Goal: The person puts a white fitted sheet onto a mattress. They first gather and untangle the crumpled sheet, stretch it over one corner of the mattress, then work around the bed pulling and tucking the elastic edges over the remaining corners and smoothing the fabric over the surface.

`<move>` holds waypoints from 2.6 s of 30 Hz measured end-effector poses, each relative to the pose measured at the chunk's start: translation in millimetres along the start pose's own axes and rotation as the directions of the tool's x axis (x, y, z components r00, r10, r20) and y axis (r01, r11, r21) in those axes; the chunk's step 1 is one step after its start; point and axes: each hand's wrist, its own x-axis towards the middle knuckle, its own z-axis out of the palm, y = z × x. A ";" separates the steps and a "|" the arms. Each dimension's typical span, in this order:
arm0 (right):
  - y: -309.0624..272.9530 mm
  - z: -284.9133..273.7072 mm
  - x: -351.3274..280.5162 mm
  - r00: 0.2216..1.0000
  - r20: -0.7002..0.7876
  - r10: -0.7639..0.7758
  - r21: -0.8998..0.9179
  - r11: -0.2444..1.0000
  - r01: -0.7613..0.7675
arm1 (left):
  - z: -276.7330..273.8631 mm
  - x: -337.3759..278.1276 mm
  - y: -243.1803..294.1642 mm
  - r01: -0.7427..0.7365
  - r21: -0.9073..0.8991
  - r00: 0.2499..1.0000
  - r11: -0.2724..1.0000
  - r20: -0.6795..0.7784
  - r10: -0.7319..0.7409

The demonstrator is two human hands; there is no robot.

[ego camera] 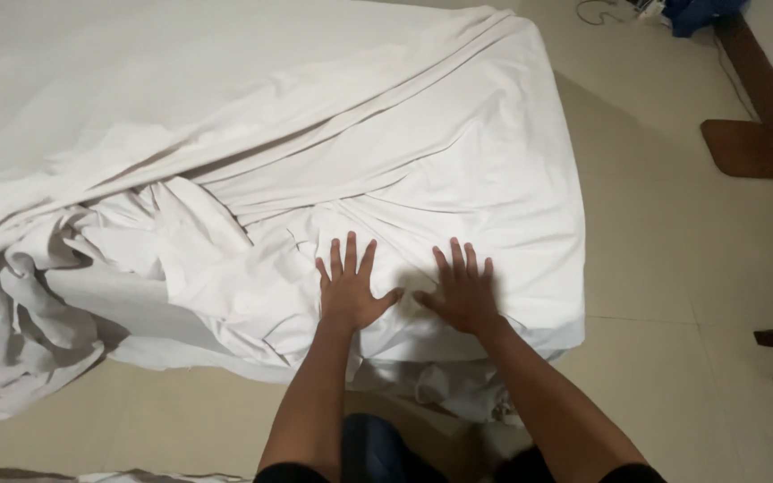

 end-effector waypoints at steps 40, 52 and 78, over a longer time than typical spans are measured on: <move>0.0 -6.3 7.0 0.979 -0.204 -0.007 0.099 0.995 0.028 | -1.5 18.5 11.0 -0.029 0.001 0.996 1.000 -0.088 0.029; -37.3 -33.8 31.4 0.973 0.112 0.200 0.220 0.950 -0.220 | -21.5 26.2 -1.4 -0.053 -0.103 0.998 0.993 -0.040 0.049; -71.8 -24.3 33.4 0.978 -0.055 0.203 0.231 0.955 -0.186 | -23.7 30.7 -58.7 -0.191 0.059 0.981 0.980 0.015 0.191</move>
